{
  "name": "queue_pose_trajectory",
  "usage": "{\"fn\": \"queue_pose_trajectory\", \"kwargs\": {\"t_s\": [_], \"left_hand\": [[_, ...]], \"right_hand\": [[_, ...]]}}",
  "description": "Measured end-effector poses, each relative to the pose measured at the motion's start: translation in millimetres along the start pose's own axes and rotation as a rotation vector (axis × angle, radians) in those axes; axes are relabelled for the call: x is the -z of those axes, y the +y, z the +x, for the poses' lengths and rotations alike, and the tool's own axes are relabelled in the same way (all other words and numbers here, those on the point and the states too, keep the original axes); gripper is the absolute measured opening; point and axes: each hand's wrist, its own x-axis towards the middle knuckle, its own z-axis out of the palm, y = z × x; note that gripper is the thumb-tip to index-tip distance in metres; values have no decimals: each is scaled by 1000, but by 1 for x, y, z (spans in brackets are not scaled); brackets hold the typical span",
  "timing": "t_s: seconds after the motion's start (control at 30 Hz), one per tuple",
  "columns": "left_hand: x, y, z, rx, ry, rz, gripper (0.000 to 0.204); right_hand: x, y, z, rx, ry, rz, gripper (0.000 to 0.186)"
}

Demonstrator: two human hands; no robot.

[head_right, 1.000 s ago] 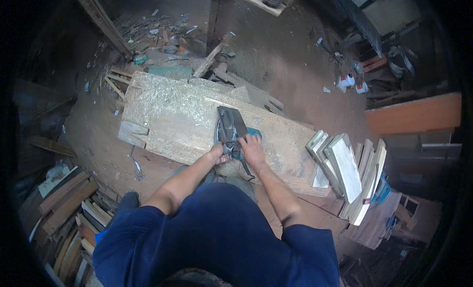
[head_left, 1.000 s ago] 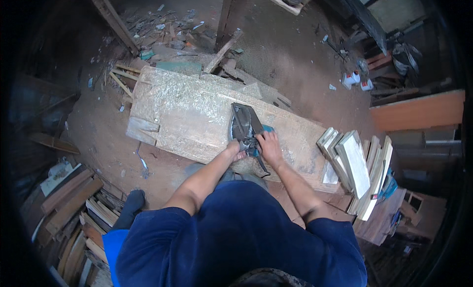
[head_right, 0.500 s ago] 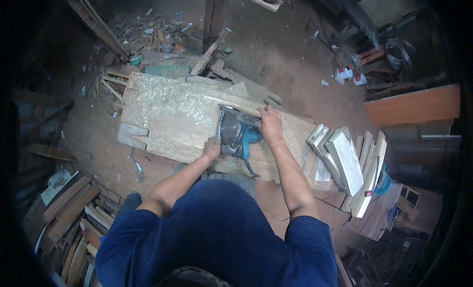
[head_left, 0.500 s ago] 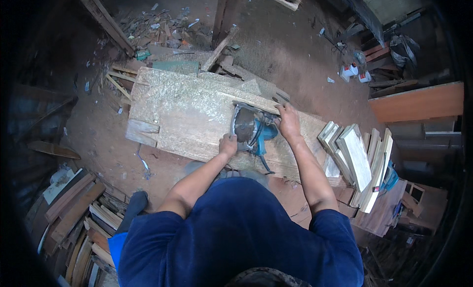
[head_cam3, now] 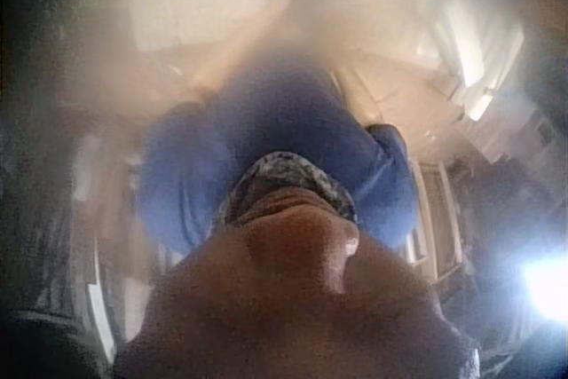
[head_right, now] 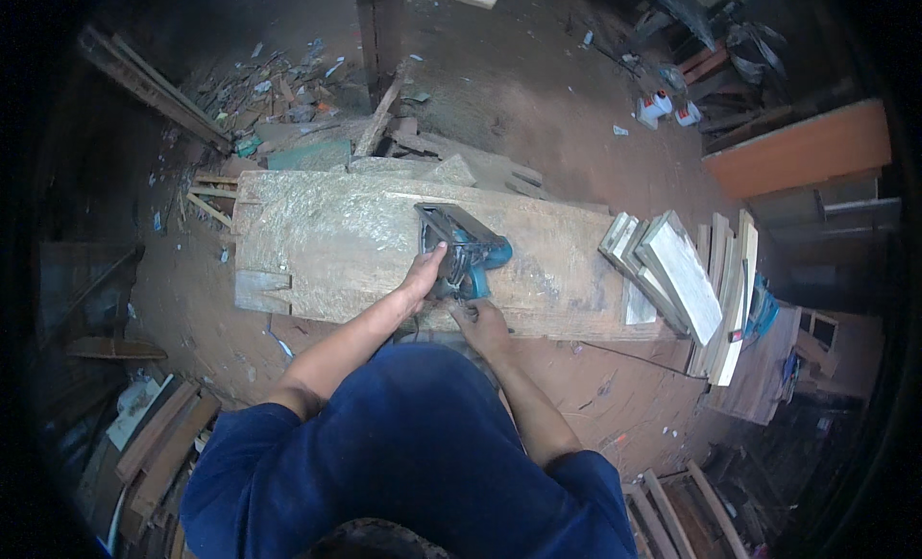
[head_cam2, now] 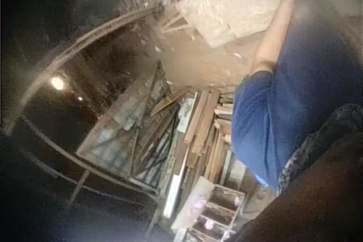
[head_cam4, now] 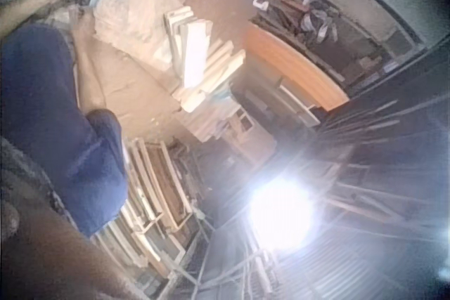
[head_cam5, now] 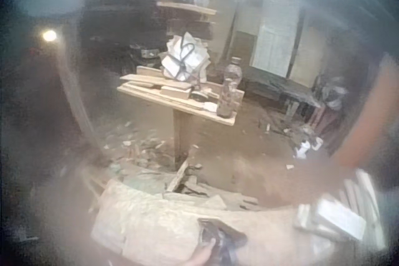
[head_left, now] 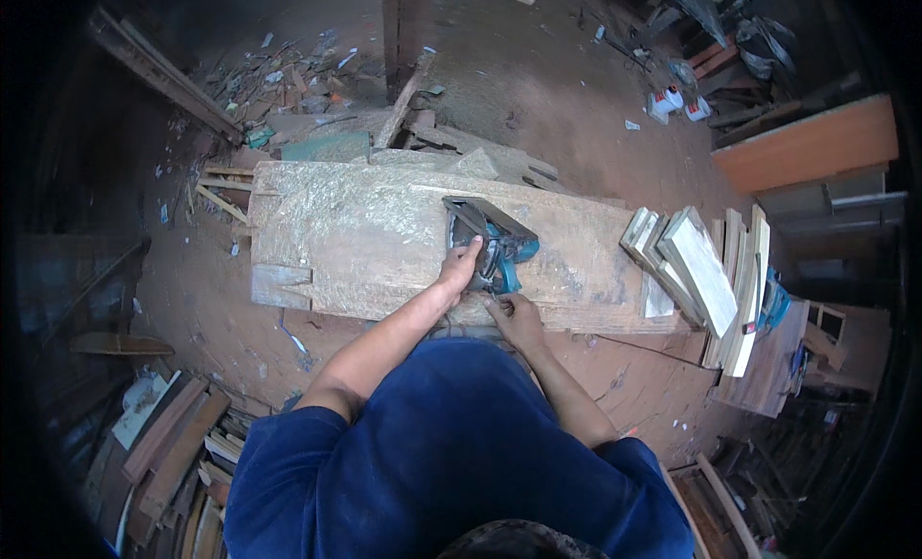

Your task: The person uses a circular saw to cut a plank of wood on a workbench. They first position the saw and a guide, then make a cut along the plank. After cutting, they pick up the resulting pieces and inspect them.

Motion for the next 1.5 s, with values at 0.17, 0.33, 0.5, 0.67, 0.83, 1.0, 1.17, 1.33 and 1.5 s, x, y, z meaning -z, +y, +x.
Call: {"fn": "queue_pose_trajectory", "kwargs": {"t_s": [0.17, 0.33, 0.5, 0.67, 0.83, 1.0, 1.17, 1.33, 1.5], "left_hand": [[-21, 63, -57, 162, -76, -82, 67], [-16, 64, -53, 185, -105, -154, 66], [-9, 48, -43, 184, -159, -69, 63], [-7, 43, -42, 148, -89, -65, 81], [10, 41, -39, 145, -139, -110, 81], [40, 25, -29, 163, -145, -88, 77], [40, 20, -36, -117, -152, 322, 57], [34, 31, -62, -726, -173, 1183, 43], [27, 38, -54, -826, -206, 1209, 37]], "right_hand": [[-19, 3, 2, -13, 110, 20, 46], [-31, 3, 4, -48, 93, 27, 43], [-38, 10, 4, 45, 119, -6, 44], [-52, 33, 18, -508, -145, 944, 45], [-46, 20, 6, -298, 49, 579, 48], [-41, 6, 14, 109, 169, -29, 50], [-43, 13, 18, 106, 150, 12, 46], [-34, -2, 10, 109, 152, -70, 37], [-29, -8, 8, 198, 233, -178, 27]]}}
